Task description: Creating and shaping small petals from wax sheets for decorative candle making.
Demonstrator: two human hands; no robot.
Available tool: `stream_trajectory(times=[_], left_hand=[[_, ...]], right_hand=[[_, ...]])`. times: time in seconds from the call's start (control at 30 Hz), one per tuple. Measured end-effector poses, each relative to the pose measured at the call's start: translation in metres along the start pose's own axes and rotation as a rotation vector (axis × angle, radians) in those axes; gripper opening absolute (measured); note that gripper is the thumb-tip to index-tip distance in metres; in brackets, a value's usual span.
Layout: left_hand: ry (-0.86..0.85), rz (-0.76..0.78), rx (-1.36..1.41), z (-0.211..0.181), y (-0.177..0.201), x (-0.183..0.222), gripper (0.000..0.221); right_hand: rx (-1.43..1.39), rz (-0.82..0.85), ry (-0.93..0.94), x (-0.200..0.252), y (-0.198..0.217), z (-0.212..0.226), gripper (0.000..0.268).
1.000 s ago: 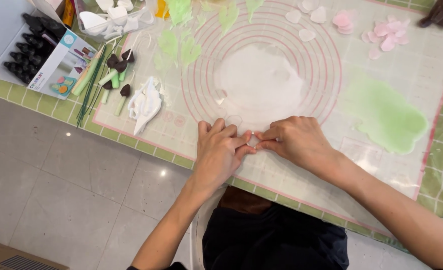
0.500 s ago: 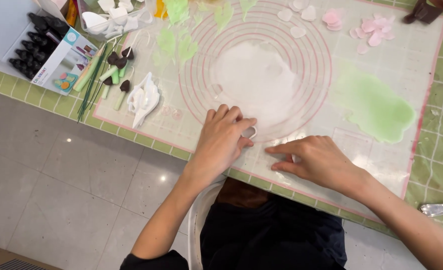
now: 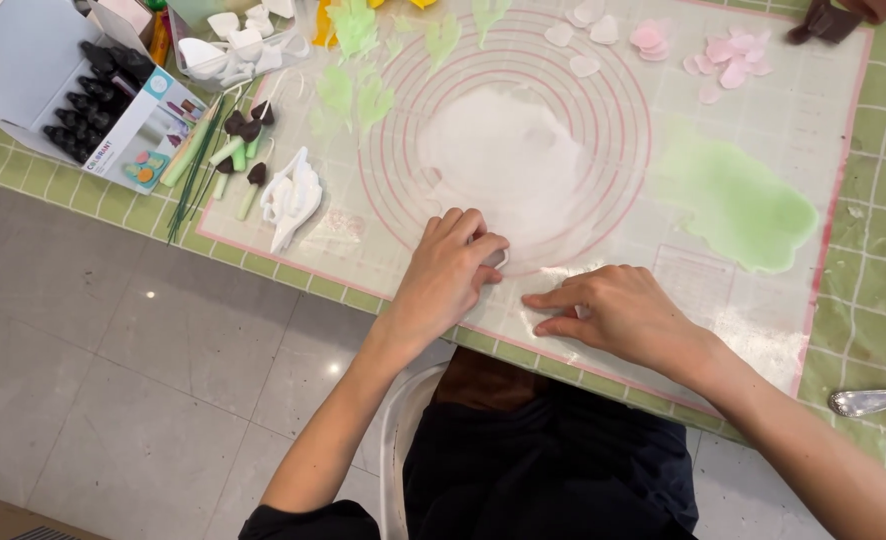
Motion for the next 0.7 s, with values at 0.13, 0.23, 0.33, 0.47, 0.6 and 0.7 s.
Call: stream_trajectory(times=[0.13, 0.23, 0.33, 0.47, 0.6, 0.7], left_hand=[[-0.015, -0.039, 0.008, -0.005, 0.004, 0.003, 0.030], [0.008, -0.068, 0.048, -0.011, 0.011, 0.006, 0.032], [0.009, -0.104, 0.062, -0.012, 0.014, 0.007, 0.033], [0.020, -0.092, 0.146, -0.006, 0.015, 0.005, 0.025], [0.099, -0.141, 0.247, 0.001, 0.019, 0.003, 0.017], [0.324, -0.377, 0.576, 0.002, 0.015, 0.002, 0.022]], right_hand=[[0.001, -0.026, 0.010, 0.000, -0.004, -0.004, 0.038], [-0.046, -0.060, 0.047, 0.000, -0.007, -0.007, 0.038], [-0.045, -0.086, 0.084, 0.000, -0.007, -0.007, 0.033], [-0.027, -0.060, 0.046, 0.002, -0.005, -0.005, 0.037], [-0.056, -0.088, 0.073, 0.002, -0.007, -0.006, 0.033], [-0.069, -0.179, 0.123, 0.006, -0.010, -0.010, 0.035]])
Point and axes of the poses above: each hand's wrist, its own x-axis away from the middle knuckle, its own y-axis out of the back of the hand, z = x × y, the point moved 1 cm from there along -x, towards the middle knuckle, and after that the axes turned 11 degrees about -y, right-handed, at the moved point
